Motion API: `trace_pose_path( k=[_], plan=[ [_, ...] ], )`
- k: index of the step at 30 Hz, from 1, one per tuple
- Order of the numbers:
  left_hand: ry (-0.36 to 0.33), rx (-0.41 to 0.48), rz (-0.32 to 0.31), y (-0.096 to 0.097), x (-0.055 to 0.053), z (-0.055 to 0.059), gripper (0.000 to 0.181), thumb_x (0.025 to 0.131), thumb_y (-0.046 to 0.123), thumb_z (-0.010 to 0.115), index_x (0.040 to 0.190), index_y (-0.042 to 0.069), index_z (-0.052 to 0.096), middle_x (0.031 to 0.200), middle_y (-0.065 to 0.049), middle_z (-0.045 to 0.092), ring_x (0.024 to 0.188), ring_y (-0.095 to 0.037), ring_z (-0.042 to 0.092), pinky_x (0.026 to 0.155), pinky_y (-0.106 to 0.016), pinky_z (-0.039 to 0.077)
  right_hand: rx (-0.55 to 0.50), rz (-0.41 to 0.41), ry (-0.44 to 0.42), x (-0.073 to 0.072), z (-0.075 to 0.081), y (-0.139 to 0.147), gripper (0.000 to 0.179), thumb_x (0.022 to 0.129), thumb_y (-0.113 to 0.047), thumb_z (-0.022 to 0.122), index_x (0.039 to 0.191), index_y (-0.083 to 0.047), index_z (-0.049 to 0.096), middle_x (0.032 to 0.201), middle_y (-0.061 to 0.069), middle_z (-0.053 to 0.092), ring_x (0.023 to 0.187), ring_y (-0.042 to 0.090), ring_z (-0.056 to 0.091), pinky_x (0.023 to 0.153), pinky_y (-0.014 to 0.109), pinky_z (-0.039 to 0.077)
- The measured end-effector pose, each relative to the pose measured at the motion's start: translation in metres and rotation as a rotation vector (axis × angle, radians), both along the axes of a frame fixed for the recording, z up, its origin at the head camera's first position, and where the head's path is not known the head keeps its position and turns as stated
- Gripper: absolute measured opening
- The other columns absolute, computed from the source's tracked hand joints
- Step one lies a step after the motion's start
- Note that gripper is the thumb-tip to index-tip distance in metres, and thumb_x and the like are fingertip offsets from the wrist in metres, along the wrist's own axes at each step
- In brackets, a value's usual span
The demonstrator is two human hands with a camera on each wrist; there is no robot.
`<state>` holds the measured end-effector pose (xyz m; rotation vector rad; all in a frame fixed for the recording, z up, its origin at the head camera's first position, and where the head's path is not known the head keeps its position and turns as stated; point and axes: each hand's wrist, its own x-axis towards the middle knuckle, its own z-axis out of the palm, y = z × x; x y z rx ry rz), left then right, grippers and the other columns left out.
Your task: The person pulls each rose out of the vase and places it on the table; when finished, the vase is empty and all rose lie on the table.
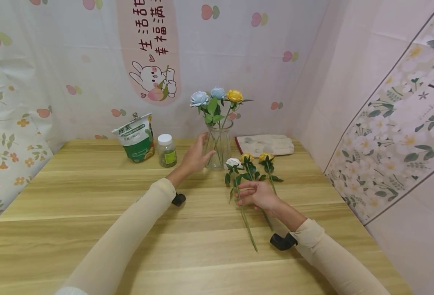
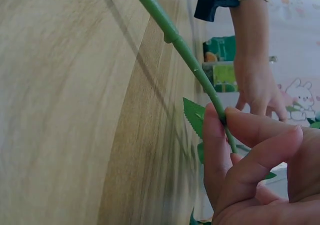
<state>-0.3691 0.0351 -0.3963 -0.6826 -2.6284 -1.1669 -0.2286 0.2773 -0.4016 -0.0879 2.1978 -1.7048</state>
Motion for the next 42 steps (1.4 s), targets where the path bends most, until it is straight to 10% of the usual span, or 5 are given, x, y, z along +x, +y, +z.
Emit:
trace_pose_path(
  k=[26, 42],
  plan=[
    [-0.013, -0.005, 0.015, 0.001, -0.001, -0.003, 0.072, 0.1, 0.031, 0.061, 0.156, 0.012, 0.02, 0.158, -0.01, 0.034, 0.137, -0.031, 0.043, 0.108, -0.047, 0.041, 0.005, 0.057, -0.076, -0.009, -0.004, 0.011, 0.058, 0.086, 0.006, 0.07, 0.136, 0.015, 0.043, 0.119, 0.021, 0.067, 0.085, 0.018, 0.074, 0.041, 0.014, 0.042],
    [-0.013, -0.012, 0.018, 0.002, -0.001, -0.002, 0.072, 0.099, 0.031, 0.062, 0.156, 0.011, 0.022, 0.157, -0.011, 0.036, 0.135, -0.031, 0.046, 0.106, -0.046, 0.043, 0.249, 0.079, 0.008, -0.028, 0.046, 0.012, 0.05, 0.098, -0.012, 0.063, 0.139, 0.011, 0.045, 0.125, 0.029, 0.062, 0.089, 0.025, 0.073, 0.044, 0.02, 0.045]
  ],
)
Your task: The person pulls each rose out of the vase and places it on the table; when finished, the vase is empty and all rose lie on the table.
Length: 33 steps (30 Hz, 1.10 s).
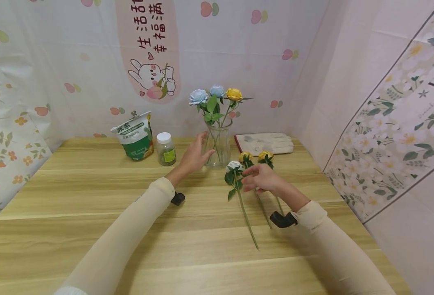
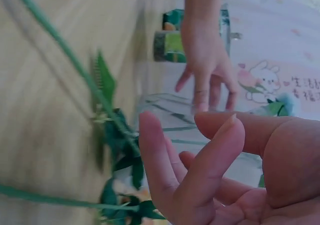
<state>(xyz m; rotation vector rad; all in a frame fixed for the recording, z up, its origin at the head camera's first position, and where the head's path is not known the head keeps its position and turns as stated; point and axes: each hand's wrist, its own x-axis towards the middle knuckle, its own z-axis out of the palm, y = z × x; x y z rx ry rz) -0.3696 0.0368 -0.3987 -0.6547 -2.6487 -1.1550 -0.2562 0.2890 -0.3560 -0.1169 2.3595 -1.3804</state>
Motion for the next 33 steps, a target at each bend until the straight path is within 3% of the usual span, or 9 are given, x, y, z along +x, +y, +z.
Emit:
trace_pose_path(
  k=[5, 10, 17, 24, 26, 29, 33],
  plan=[
    [0.004, -0.003, -0.009, -0.001, 0.001, 0.001, 0.072, 0.1, 0.031, 0.062, 0.156, 0.011, 0.022, 0.157, -0.011, 0.036, 0.135, -0.031, 0.045, 0.106, -0.046, 0.043, 0.007, -0.016, 0.089, -0.012, 0.015, -0.012, 0.045, 0.1, -0.013, 0.06, 0.137, 0.01, 0.049, 0.128, 0.031, 0.059, 0.092, 0.027, 0.073, 0.045, 0.021, 0.046],
    [0.002, 0.003, -0.016, -0.001, 0.002, 0.002, 0.072, 0.1, 0.031, 0.062, 0.156, 0.011, 0.021, 0.158, -0.011, 0.034, 0.137, -0.031, 0.043, 0.107, -0.046, 0.042, 0.02, -0.112, 0.161, -0.028, 0.03, -0.024, 0.035, 0.102, -0.013, 0.055, 0.133, 0.003, 0.054, 0.128, 0.025, 0.061, 0.095, 0.026, 0.072, 0.05, 0.026, 0.051],
    [0.008, 0.015, -0.016, -0.002, 0.001, 0.001, 0.072, 0.1, 0.029, 0.062, 0.156, 0.011, 0.021, 0.158, -0.011, 0.034, 0.137, -0.031, 0.043, 0.109, -0.046, 0.04, 0.016, -0.256, 0.29, -0.053, 0.047, -0.039, 0.031, 0.104, -0.013, 0.048, 0.129, 0.001, 0.059, 0.126, 0.02, 0.062, 0.109, 0.034, 0.064, 0.068, 0.034, 0.059],
    [0.003, 0.001, -0.021, -0.003, 0.001, 0.0, 0.072, 0.1, 0.032, 0.061, 0.156, 0.011, 0.021, 0.158, -0.011, 0.033, 0.137, -0.032, 0.043, 0.108, -0.046, 0.041, -0.002, -0.37, 0.438, -0.08, 0.055, -0.057, 0.029, 0.103, -0.016, 0.051, 0.12, 0.002, 0.066, 0.111, 0.015, 0.064, 0.093, 0.021, 0.059, 0.061, 0.025, 0.057],
    [-0.007, -0.004, -0.017, -0.003, 0.001, 0.0, 0.071, 0.1, 0.032, 0.061, 0.156, 0.012, 0.02, 0.158, -0.011, 0.033, 0.137, -0.032, 0.043, 0.107, -0.047, 0.042, -0.003, -0.389, 0.458, -0.085, 0.056, -0.061, 0.03, 0.103, -0.018, 0.051, 0.119, 0.003, 0.066, 0.108, 0.012, 0.062, 0.09, 0.019, 0.058, 0.065, 0.027, 0.058],
    [-0.021, -0.008, -0.018, -0.004, 0.001, -0.001, 0.071, 0.1, 0.032, 0.06, 0.156, 0.012, 0.02, 0.158, -0.012, 0.034, 0.136, -0.032, 0.044, 0.105, -0.048, 0.043, -0.005, -0.431, 0.463, -0.091, 0.057, -0.065, 0.031, 0.103, -0.021, 0.05, 0.121, 0.001, 0.064, 0.111, 0.013, 0.059, 0.087, 0.017, 0.057, 0.072, 0.033, 0.059],
    [-0.02, -0.014, -0.026, -0.005, 0.0, 0.0, 0.07, 0.1, 0.033, 0.06, 0.155, 0.011, 0.021, 0.157, -0.013, 0.035, 0.136, -0.033, 0.044, 0.105, -0.048, 0.044, -0.019, -0.463, 0.465, -0.098, 0.057, -0.067, 0.032, 0.104, -0.022, 0.05, 0.127, -0.004, 0.063, 0.12, 0.016, 0.059, 0.073, 0.013, 0.054, 0.068, 0.029, 0.057]
  ],
)
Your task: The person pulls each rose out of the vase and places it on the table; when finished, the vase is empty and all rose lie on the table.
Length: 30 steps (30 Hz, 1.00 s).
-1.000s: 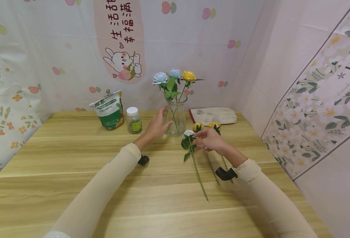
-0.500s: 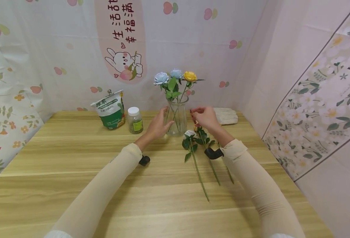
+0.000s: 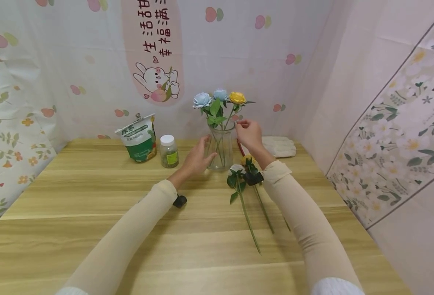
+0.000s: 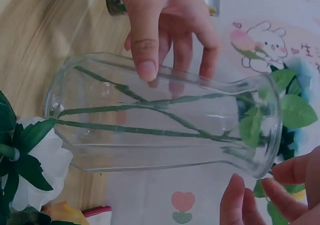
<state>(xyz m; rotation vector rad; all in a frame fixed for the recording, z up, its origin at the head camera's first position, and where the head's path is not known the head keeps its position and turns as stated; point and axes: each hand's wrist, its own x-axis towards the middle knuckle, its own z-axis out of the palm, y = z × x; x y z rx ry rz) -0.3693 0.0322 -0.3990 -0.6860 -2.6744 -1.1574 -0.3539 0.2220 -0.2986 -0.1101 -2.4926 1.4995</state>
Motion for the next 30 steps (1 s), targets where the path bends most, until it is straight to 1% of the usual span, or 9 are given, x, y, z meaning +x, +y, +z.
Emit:
trace_pose_path(
  k=[3, 4, 7, 10, 12, 15, 19, 24, 30],
  plan=[
    [0.009, -0.01, 0.005, 0.0, 0.0, -0.001, 0.07, 0.1, 0.033, 0.06, 0.154, 0.011, 0.022, 0.155, -0.014, 0.037, 0.134, -0.033, 0.046, 0.103, -0.048, 0.045, 0.04, 0.024, 0.018, -0.006, -0.001, 0.0, 0.035, 0.105, -0.025, 0.05, 0.131, -0.006, 0.063, 0.13, 0.015, 0.058, 0.068, 0.015, 0.053, 0.063, 0.026, 0.053],
    [0.01, -0.011, 0.009, 0.0, 0.0, -0.001, 0.07, 0.1, 0.033, 0.06, 0.154, 0.011, 0.022, 0.155, -0.015, 0.038, 0.134, -0.033, 0.047, 0.103, -0.048, 0.045, 0.058, 0.038, 0.025, -0.008, -0.001, 0.0, 0.036, 0.105, -0.026, 0.05, 0.133, -0.007, 0.062, 0.134, 0.014, 0.056, 0.073, 0.016, 0.055, 0.064, 0.027, 0.052],
    [0.013, -0.015, 0.022, 0.001, 0.0, -0.001, 0.069, 0.1, 0.032, 0.06, 0.154, 0.011, 0.022, 0.153, -0.015, 0.04, 0.132, -0.033, 0.049, 0.101, -0.048, 0.047, 0.11, 0.09, 0.033, -0.012, -0.001, -0.001, 0.04, 0.105, -0.029, 0.049, 0.137, -0.009, 0.06, 0.144, 0.011, 0.05, 0.105, 0.023, 0.058, 0.082, 0.037, 0.052],
    [0.013, -0.016, 0.021, 0.002, 0.0, -0.001, 0.069, 0.1, 0.032, 0.061, 0.154, 0.011, 0.023, 0.153, -0.015, 0.039, 0.132, -0.033, 0.048, 0.102, -0.048, 0.046, 0.124, 0.146, 0.022, -0.014, 0.001, -0.002, 0.041, 0.105, -0.029, 0.048, 0.14, -0.009, 0.057, 0.152, 0.012, 0.043, 0.136, 0.029, 0.041, 0.1, 0.048, 0.043],
    [0.012, -0.016, 0.018, 0.003, 0.0, -0.001, 0.069, 0.1, 0.031, 0.06, 0.154, 0.011, 0.022, 0.154, -0.015, 0.038, 0.133, -0.033, 0.048, 0.104, -0.047, 0.045, 0.138, 0.195, 0.011, -0.016, 0.0, -0.002, 0.042, 0.106, -0.029, 0.047, 0.142, -0.008, 0.055, 0.156, 0.013, 0.037, 0.143, 0.032, 0.032, 0.108, 0.053, 0.037],
    [0.01, -0.019, 0.02, 0.003, 0.001, -0.001, 0.069, 0.101, 0.031, 0.06, 0.154, 0.01, 0.022, 0.155, -0.014, 0.037, 0.134, -0.033, 0.046, 0.105, -0.047, 0.044, 0.152, 0.251, 0.011, -0.019, -0.004, -0.001, 0.043, 0.107, -0.026, 0.043, 0.144, -0.007, 0.052, 0.16, 0.013, 0.03, 0.148, 0.03, 0.023, 0.114, 0.052, 0.03],
    [0.021, -0.02, 0.023, 0.004, 0.001, -0.002, 0.068, 0.101, 0.031, 0.06, 0.154, 0.01, 0.023, 0.155, -0.015, 0.038, 0.134, -0.033, 0.047, 0.104, -0.047, 0.045, 0.155, 0.277, 0.053, -0.022, -0.01, 0.0, 0.042, 0.109, -0.022, 0.038, 0.145, -0.004, 0.049, 0.161, 0.013, 0.026, 0.151, 0.027, 0.016, 0.118, 0.05, 0.023],
    [0.03, -0.017, 0.022, 0.004, 0.001, -0.003, 0.068, 0.1, 0.033, 0.06, 0.153, 0.009, 0.025, 0.153, -0.015, 0.039, 0.132, -0.033, 0.048, 0.102, -0.047, 0.046, 0.166, 0.292, 0.111, -0.02, -0.012, 0.0, 0.042, 0.109, -0.02, 0.038, 0.145, -0.001, 0.048, 0.157, 0.017, 0.034, 0.145, 0.033, 0.029, 0.114, 0.051, 0.031],
    [0.022, -0.015, 0.029, 0.004, 0.002, -0.002, 0.068, 0.1, 0.031, 0.061, 0.153, 0.009, 0.024, 0.154, -0.015, 0.039, 0.133, -0.033, 0.048, 0.103, -0.047, 0.045, 0.167, 0.28, 0.132, -0.02, -0.012, -0.001, 0.042, 0.108, -0.021, 0.041, 0.146, -0.003, 0.048, 0.153, 0.016, 0.04, 0.134, 0.037, 0.042, 0.104, 0.053, 0.041]
  ],
)
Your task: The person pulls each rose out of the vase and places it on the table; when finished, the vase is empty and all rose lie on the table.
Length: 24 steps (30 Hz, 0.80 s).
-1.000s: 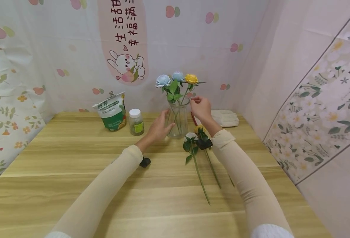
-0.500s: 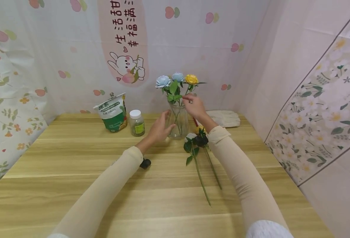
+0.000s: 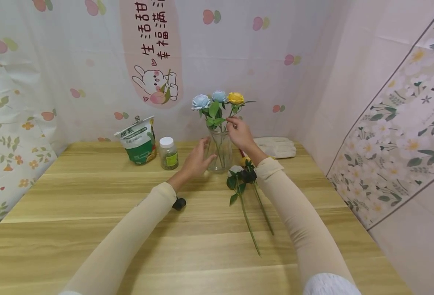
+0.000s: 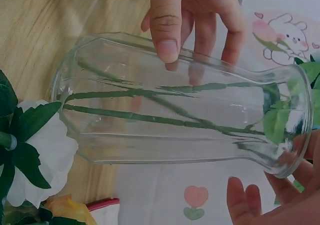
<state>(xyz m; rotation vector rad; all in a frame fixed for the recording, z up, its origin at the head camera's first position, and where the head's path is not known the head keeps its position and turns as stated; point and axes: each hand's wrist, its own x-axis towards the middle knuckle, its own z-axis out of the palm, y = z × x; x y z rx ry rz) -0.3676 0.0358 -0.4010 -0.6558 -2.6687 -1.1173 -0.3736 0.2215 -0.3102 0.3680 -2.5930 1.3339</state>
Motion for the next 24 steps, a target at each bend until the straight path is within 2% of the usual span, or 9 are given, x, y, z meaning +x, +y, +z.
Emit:
trace_pose_path(
  k=[3, 7, 11, 14, 18, 24],
  plan=[
    [-0.008, -0.001, 0.0, 0.0, 0.001, 0.0, 0.068, 0.1, 0.03, 0.06, 0.154, 0.009, 0.023, 0.154, -0.014, 0.038, 0.133, -0.032, 0.047, 0.104, -0.047, 0.045, -0.036, -0.037, -0.012, 0.0, 0.0, -0.001, 0.044, 0.106, -0.023, 0.046, 0.146, -0.005, 0.048, 0.153, 0.015, 0.041, 0.129, 0.036, 0.047, 0.097, 0.051, 0.046],
    [-0.011, -0.006, -0.002, 0.0, 0.002, 0.0, 0.069, 0.101, 0.029, 0.06, 0.154, 0.009, 0.023, 0.155, -0.014, 0.037, 0.134, -0.031, 0.047, 0.104, -0.046, 0.044, -0.126, -0.101, -0.015, 0.002, 0.002, -0.003, 0.043, 0.102, -0.022, 0.055, 0.142, -0.007, 0.054, 0.147, 0.015, 0.047, 0.125, 0.031, 0.051, 0.086, 0.041, 0.051],
    [-0.009, -0.006, -0.006, -0.001, 0.002, -0.001, 0.069, 0.101, 0.03, 0.06, 0.154, 0.009, 0.023, 0.155, -0.014, 0.037, 0.134, -0.032, 0.047, 0.104, -0.047, 0.045, -0.23, -0.154, 0.035, 0.002, 0.005, -0.004, 0.036, 0.098, -0.019, 0.062, 0.131, -0.004, 0.062, 0.136, 0.016, 0.054, 0.117, 0.029, 0.055, 0.072, 0.03, 0.047],
    [-0.011, -0.013, -0.005, -0.001, 0.002, -0.001, 0.069, 0.101, 0.032, 0.06, 0.154, 0.009, 0.023, 0.155, -0.014, 0.037, 0.134, -0.032, 0.047, 0.103, -0.047, 0.046, -0.288, -0.191, 0.075, 0.001, 0.007, -0.003, 0.033, 0.097, -0.02, 0.066, 0.124, -0.002, 0.065, 0.132, 0.016, 0.058, 0.115, 0.026, 0.059, 0.071, 0.025, 0.047],
    [-0.014, -0.014, -0.007, 0.0, 0.002, 0.001, 0.069, 0.101, 0.032, 0.059, 0.154, 0.009, 0.022, 0.156, -0.015, 0.036, 0.134, -0.032, 0.047, 0.102, -0.047, 0.046, -0.359, -0.234, 0.108, 0.002, 0.011, -0.002, 0.031, 0.093, -0.022, 0.072, 0.116, -0.002, 0.066, 0.124, 0.013, 0.062, 0.111, 0.023, 0.063, 0.075, 0.023, 0.049],
    [-0.015, -0.008, -0.003, 0.001, 0.003, 0.002, 0.068, 0.101, 0.031, 0.059, 0.154, 0.009, 0.022, 0.156, -0.014, 0.036, 0.135, -0.032, 0.046, 0.104, -0.047, 0.045, -0.482, -0.259, 0.132, 0.004, 0.015, -0.003, 0.023, 0.087, -0.017, 0.078, 0.103, -0.005, 0.066, 0.107, 0.006, 0.067, 0.104, 0.023, 0.065, 0.078, 0.022, 0.052]
  ],
)
